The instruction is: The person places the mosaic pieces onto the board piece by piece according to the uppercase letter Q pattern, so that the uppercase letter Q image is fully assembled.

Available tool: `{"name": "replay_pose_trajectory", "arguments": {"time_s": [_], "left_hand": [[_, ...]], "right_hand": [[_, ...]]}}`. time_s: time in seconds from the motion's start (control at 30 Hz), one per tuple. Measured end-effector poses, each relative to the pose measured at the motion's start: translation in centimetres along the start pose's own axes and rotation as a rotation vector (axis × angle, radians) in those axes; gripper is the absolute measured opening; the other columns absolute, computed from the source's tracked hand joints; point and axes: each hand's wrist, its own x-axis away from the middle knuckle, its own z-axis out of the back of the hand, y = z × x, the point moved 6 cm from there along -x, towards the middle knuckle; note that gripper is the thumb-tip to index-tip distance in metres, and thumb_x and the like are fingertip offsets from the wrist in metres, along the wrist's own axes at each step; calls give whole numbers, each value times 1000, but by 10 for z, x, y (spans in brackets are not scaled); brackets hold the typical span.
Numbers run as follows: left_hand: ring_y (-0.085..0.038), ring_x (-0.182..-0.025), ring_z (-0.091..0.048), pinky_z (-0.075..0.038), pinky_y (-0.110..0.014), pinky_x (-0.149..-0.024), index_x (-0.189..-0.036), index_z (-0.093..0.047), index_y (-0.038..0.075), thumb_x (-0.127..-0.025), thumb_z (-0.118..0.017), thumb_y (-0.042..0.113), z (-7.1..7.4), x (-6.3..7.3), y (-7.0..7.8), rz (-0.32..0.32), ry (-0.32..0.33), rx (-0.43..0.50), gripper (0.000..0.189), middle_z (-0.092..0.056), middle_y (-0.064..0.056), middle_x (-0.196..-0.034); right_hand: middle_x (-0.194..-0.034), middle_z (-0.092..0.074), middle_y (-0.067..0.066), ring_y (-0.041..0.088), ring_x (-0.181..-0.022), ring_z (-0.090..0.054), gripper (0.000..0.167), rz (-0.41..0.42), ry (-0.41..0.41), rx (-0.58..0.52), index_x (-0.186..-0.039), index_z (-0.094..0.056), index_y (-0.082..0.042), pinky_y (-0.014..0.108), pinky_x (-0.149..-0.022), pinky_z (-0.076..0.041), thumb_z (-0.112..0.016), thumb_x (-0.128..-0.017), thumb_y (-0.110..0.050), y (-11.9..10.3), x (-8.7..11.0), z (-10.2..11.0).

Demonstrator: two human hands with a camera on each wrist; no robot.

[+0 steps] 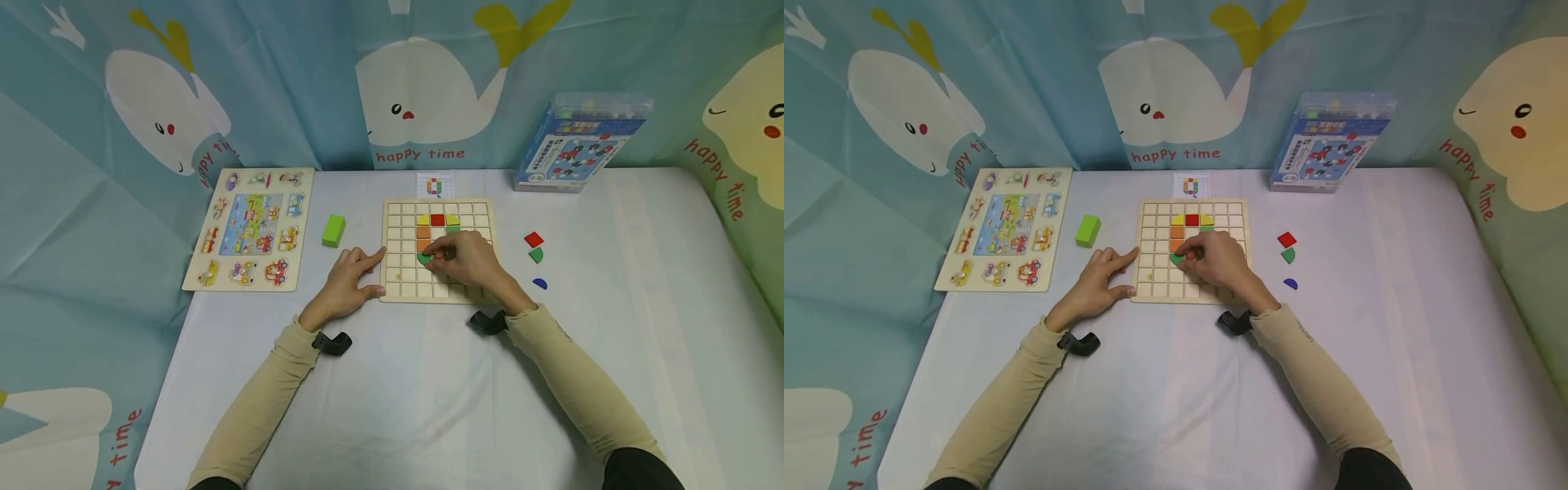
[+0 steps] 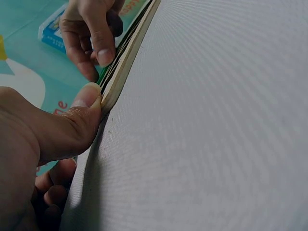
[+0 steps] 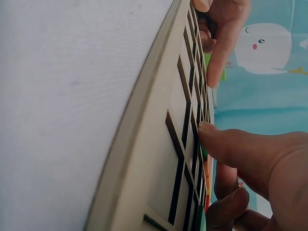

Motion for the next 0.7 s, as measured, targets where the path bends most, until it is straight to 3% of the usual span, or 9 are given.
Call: {"name": "replay_pose_trajectory", "arguments": {"time_s": [0.33,0.5,0.7], "left_hand": [[-21,-90,-34,-27,-34,-84,-159,-48,6,-87,-87,19,-2,0,1,-7,3,-1,83,-51,-9,-100],[-21,-90,-34,-27,-34,-84,-159,-48,6,-87,-87,19,-2,1,0,-11,8,-6,83,-51,-8,-100],[-22,-91,-34,-27,-33,-84,-159,-48,5,-87,-86,19,-1,1,0,-16,11,-13,82,-50,-8,-100]], "right_hand": [[-85,-71,4,19,-75,-62,22,20,26,-49,-106,-84,-9,32,-68,-48,-90,-86,-17,6,9,16],[-87,-72,6,18,-70,-63,24,-25,53,-41,-109,-84,-7,27,-65,-47,-89,-88,-17,24,18,41],[-95,-74,12,21,-76,-63,28,-118,106,21,-116,-81,-6,27,-64,-46,-85,-92,-20,52,33,83]]}}
